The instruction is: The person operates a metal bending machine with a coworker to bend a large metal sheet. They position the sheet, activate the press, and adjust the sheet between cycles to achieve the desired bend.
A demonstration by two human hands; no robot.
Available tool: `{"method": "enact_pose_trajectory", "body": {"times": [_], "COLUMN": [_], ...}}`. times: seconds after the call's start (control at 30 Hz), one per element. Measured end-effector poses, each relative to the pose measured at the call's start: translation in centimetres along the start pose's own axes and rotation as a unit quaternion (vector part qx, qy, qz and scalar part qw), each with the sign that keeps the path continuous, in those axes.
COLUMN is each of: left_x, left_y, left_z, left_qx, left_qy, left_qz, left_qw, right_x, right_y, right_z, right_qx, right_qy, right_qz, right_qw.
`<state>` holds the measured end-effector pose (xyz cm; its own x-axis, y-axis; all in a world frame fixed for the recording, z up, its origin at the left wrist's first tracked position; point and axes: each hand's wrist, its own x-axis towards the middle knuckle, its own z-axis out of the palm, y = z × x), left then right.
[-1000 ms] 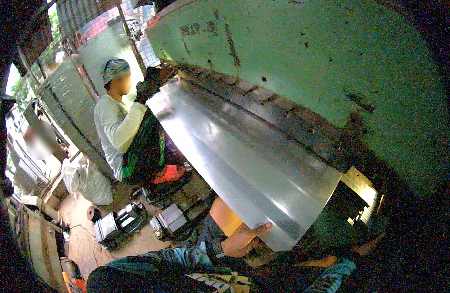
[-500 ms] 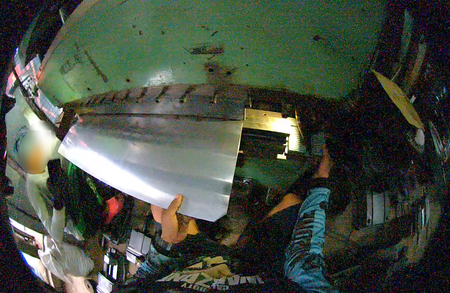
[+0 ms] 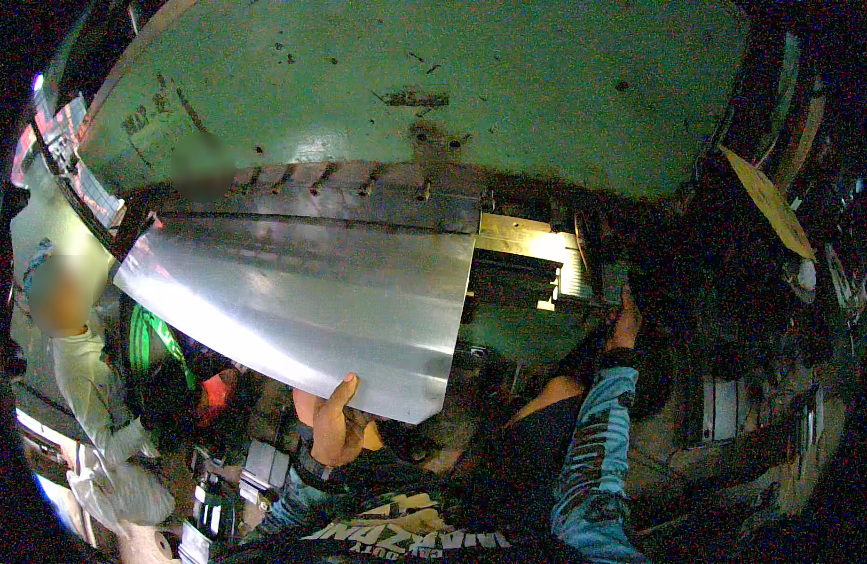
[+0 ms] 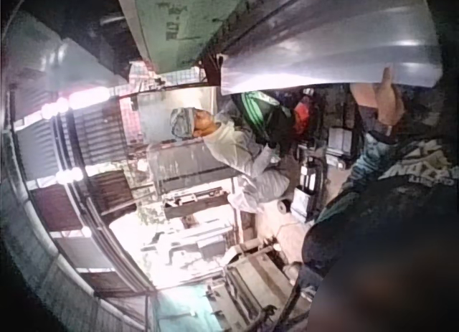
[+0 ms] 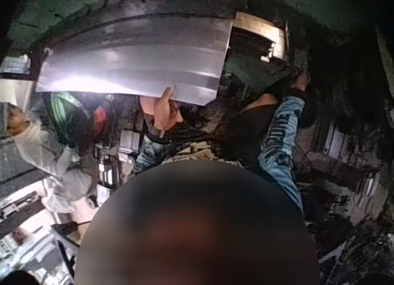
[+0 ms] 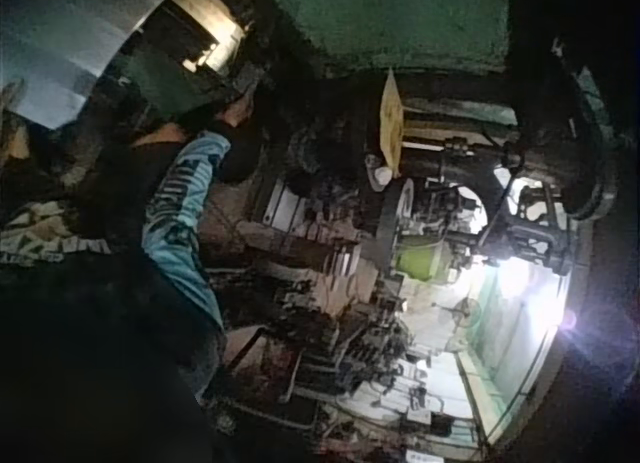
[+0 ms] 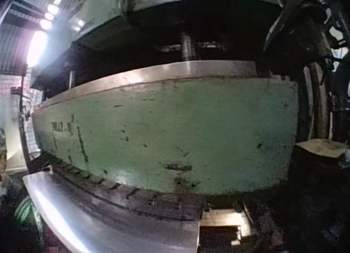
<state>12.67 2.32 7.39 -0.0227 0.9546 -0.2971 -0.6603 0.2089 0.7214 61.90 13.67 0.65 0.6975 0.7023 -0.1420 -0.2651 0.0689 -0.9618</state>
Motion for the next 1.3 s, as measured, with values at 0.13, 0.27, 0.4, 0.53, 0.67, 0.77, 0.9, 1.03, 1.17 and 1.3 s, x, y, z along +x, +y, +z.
{"method": "enact_pose_trajectory", "body": {"times": [0.13,0.27,0.4,0.53,0.67,0.77,0.9,1.03,1.17,1.3], "left_x": [0.0,-0.3,-0.1,-0.4,-0.7,-0.6,0.5,0.4,-1.0,-1.5], "left_y": [0.6,0.8,1.2,2.3,2.6,2.3,0.9,1.1,2.9,3.8], "left_z": [-0.5,-0.2,-0.1,-0.8,-1.1,-1.4,-0.6,-0.6,-0.6,0.5], "left_qx": [-0.027,-0.008,0.067,0.104,0.074,0.126,0.06,0.101,0.103,0.092], "left_qy": [-0.013,0.016,0.068,0.1,0.057,0.064,0.109,0.108,0.076,0.075], "left_qz": [-0.001,0.069,0.092,-0.038,-0.009,-0.063,0.034,0.093,-0.05,-0.017], "left_qw": [1.0,0.997,0.991,0.989,0.996,0.988,0.992,0.985,0.991,0.993], "right_x": [1.2,5.0,7.9,10.4,12.5,13.5,14.2,15.3,17.0,16.8], "right_y": [0.9,2.6,4.1,5.2,6.3,7.0,7.4,7.9,8.8,9.4], "right_z": [-0.8,-3.6,-5.8,-6.3,-6.8,-7.2,-7.1,-7.9,-9.5,-10.0], "right_qx": [0.012,0.02,-0.03,-0.052,-0.071,-0.084,-0.099,-0.111,-0.133,-0.118], "right_qy": [-0.008,-0.02,-0.093,-0.121,-0.125,-0.13,-0.135,-0.137,-0.151,-0.179], "right_qz": [-0.007,0.022,-0.003,-0.016,-0.032,-0.046,-0.066,-0.083,-0.103,-0.151], "right_qw": [1.0,0.999,0.995,0.991,0.989,0.987,0.984,0.981,0.974,0.965]}}
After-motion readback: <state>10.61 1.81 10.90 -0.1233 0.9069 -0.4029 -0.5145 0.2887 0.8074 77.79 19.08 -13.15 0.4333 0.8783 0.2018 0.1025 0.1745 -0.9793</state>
